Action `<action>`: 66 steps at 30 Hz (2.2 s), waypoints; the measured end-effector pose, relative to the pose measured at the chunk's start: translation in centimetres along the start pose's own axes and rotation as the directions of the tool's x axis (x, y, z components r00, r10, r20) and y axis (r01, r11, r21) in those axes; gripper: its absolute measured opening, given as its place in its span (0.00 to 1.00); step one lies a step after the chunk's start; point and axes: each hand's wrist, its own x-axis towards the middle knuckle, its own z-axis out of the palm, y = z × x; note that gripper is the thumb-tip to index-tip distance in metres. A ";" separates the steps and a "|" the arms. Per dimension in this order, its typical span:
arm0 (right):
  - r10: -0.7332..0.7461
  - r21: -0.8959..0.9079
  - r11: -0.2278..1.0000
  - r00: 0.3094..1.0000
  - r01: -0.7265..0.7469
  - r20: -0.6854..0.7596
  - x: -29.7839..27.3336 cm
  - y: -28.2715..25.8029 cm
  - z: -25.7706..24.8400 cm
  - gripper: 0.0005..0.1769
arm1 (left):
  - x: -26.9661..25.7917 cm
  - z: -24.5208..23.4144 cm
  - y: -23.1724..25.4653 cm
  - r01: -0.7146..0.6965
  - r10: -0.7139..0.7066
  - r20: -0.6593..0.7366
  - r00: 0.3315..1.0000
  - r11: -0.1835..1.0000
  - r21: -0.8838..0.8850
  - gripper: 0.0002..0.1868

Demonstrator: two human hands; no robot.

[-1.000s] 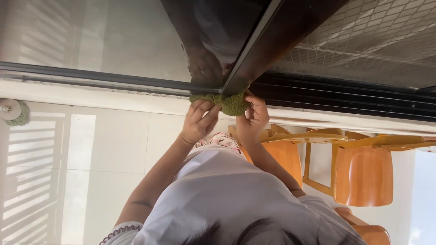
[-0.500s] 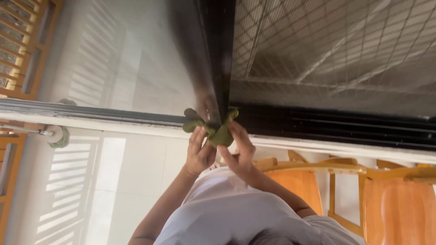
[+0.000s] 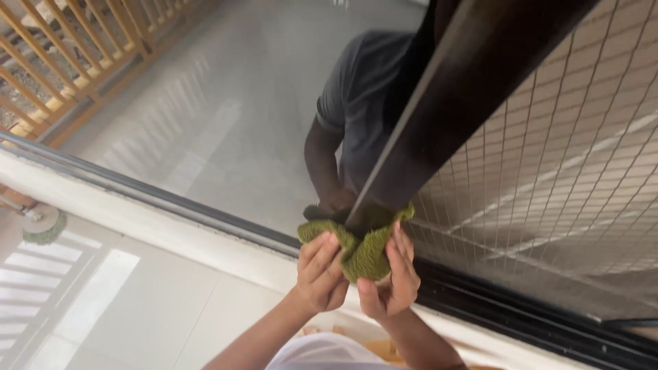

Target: Cleaning a sliding glass door and its frame using a cloth

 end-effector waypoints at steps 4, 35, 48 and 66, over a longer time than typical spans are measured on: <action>0.073 0.073 0.995 0.996 -0.070 -0.050 -5.5 0.8 1.2 0.34 | -5.0 -0.5 -1.5 -0.004 0.005 0.059 0.998 1.000 -0.009 0.16; 0.010 -0.197 0.978 0.963 -0.066 -0.269 -6.7 -1.3 5.7 0.33 | 3.1 -1.0 -2.1 -0.088 0.083 -0.032 0.996 0.850 -0.520 0.30; 0.050 -0.552 0.820 0.979 -0.153 -0.198 -3.3 -0.4 5.3 0.32 | 26.3 -8.1 1.6 -0.205 0.193 0.072 0.978 0.953 0.225 0.23; 0.255 -0.814 0.576 0.930 0.075 0.266 -13.7 -0.8 12.3 0.50 | -3.2 -6.9 -12.4 -0.201 0.131 0.346 0.929 0.964 0.175 0.30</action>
